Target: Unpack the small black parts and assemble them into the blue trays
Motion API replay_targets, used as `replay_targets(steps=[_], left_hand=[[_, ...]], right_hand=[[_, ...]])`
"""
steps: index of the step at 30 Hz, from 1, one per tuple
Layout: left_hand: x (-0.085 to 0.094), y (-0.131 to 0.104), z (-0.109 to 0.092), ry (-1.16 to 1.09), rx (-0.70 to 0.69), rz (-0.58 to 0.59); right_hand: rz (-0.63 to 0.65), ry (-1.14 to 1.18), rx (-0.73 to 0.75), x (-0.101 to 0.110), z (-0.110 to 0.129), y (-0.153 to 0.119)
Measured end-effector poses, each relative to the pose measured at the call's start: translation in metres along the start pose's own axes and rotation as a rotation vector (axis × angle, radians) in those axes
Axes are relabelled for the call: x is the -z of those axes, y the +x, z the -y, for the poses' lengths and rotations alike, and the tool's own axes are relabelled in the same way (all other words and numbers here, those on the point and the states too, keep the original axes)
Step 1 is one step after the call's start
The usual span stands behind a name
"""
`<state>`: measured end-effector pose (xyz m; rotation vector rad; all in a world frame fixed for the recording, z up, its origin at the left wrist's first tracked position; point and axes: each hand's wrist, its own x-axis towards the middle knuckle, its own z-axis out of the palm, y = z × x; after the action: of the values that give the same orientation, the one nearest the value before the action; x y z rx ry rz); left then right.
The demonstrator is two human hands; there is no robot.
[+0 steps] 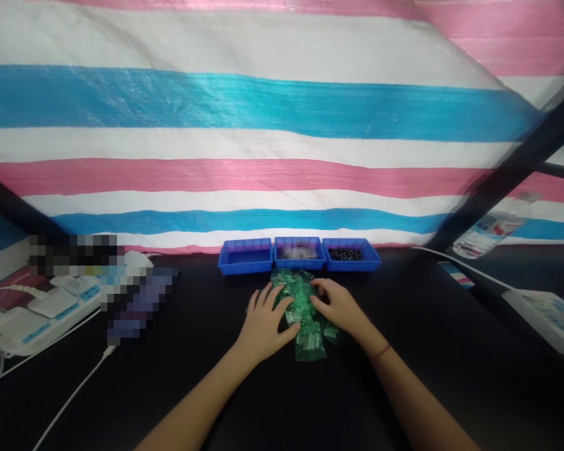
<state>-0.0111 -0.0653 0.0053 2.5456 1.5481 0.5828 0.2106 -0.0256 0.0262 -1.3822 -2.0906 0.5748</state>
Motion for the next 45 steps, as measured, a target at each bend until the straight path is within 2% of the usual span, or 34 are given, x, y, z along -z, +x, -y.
replay_targets(steps=[6, 10, 15, 18, 21, 24, 26, 28, 32, 37, 39, 42, 45], left_hand=[[0.004, 0.0, 0.002, -0.026, -0.018, 0.004], [0.001, -0.002, -0.002, -0.03, -0.074, 0.045], [0.003, -0.003, -0.003, -0.062, -0.067, 0.073], [0.007, -0.003, -0.001, -0.04, -0.044, 0.065], [0.008, -0.004, 0.006, -0.005, -0.04, 0.064], [0.005, -0.004, 0.014, 0.015, -0.031, 0.072], [0.002, -0.002, 0.018, 0.014, -0.022, 0.088], [0.001, -0.001, 0.019, 0.007, -0.034, 0.098], [0.001, 0.001, 0.014, -0.01, -0.086, 0.106], [0.005, 0.003, 0.011, -0.021, -0.086, 0.105], [0.005, 0.004, 0.012, -0.042, -0.103, 0.107], [0.005, 0.005, 0.013, -0.075, -0.121, 0.114], [0.005, 0.005, 0.014, -0.108, -0.121, 0.122]], right_hand=[[0.048, 0.029, 0.018, 0.0, 0.005, -0.003], [0.103, 0.173, -0.033, -0.002, 0.005, -0.002], [0.003, 0.311, -0.143, 0.014, -0.008, 0.002], [0.024, 0.141, -0.133, 0.028, -0.017, -0.001], [0.16, -0.081, -0.054, 0.033, -0.022, -0.007], [0.337, -0.162, -0.005, 0.024, -0.02, -0.009], [0.356, -0.19, 0.048, 0.01, -0.014, -0.009], [0.299, -0.194, 0.099, -0.007, -0.007, -0.009], [0.059, -0.18, 0.14, -0.03, 0.004, -0.007], [-0.321, -0.331, 0.201, -0.021, -0.004, 0.017], [-0.36, -0.424, 0.205, -0.014, -0.009, 0.034], [-0.266, -0.511, 0.251, -0.01, -0.011, 0.057], [-0.233, -0.456, 0.25, -0.008, -0.003, 0.069]])
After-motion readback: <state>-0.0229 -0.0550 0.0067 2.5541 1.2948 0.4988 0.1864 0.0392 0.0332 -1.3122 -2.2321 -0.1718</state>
